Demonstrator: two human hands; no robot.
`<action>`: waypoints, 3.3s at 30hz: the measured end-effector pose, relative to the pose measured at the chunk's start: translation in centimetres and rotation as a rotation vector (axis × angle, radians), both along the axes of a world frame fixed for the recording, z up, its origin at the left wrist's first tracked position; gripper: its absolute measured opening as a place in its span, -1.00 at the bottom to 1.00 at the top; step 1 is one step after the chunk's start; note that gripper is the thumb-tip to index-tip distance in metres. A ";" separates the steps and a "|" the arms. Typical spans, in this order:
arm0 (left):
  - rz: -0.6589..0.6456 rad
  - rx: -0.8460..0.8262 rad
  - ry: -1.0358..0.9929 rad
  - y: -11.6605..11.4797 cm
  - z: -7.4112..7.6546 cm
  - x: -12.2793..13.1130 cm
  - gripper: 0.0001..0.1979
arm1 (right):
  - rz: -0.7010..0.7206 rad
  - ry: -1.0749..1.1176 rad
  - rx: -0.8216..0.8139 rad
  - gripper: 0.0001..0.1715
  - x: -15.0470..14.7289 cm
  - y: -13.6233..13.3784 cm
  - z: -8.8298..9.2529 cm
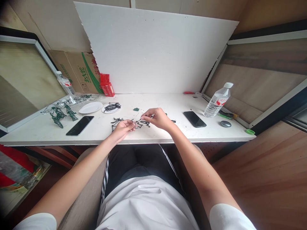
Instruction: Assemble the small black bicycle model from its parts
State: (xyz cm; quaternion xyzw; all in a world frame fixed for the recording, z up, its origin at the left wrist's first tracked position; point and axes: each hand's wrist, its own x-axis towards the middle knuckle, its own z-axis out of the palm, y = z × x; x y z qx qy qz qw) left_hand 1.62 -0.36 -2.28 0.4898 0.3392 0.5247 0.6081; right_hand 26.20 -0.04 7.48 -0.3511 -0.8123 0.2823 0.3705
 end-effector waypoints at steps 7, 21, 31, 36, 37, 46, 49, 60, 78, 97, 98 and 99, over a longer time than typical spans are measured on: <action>0.011 -0.008 0.004 -0.2 0.3 0.1 -0.51 | 0.007 0.004 0.003 -0.47 -0.1 0.0 -0.2; 0.004 0.000 -0.001 -0.3 0.6 0.1 -0.51 | 0.072 0.052 0.007 -0.53 -0.2 0.4 -0.8; -0.003 0.004 0.018 -0.2 0.3 -0.1 -0.52 | 0.082 0.085 0.046 -0.71 -0.6 0.1 -0.7; -0.003 0.001 0.019 -0.2 0.3 0.0 -0.53 | 0.086 0.077 0.082 -0.73 -0.8 -0.1 -0.7; -0.005 0.001 0.016 -0.2 0.3 0.0 -0.53 | 0.076 0.075 0.087 -0.73 -0.9 -0.1 -0.7; 0.002 -0.006 -0.006 -0.1 0.1 0.1 -0.53 | 0.003 0.000 0.079 -0.55 -0.7 0.3 -1.1; 0.006 -0.008 -0.011 -0.1 0.1 0.0 -0.52 | 0.006 0.010 0.056 -0.51 -0.6 0.2 -1.1; 0.015 -0.010 -0.008 -0.1 0.2 0.0 -0.48 | -0.025 -0.087 0.126 -0.41 -1.0 0.0 -1.2; 0.054 0.090 0.069 -0.8 0.6 0.5 -0.48 | -0.029 -0.212 0.132 -0.29 -2.0 -0.3 -2.0; 0.350 0.353 0.059 -2.8 4.1 1.4 -0.55 | 0.053 -0.006 -0.013 -0.54 -1.9 -2.8 0.5; 0.357 0.363 0.056 -3.1 4.2 1.5 -0.56 | 0.045 -0.002 -0.019 -0.52 -1.9 -3.0 0.8; 0.363 0.374 0.054 -3.3 4.3 1.6 -0.57 | 0.035 0.000 -0.025 -0.50 -1.9 -3.2 1.0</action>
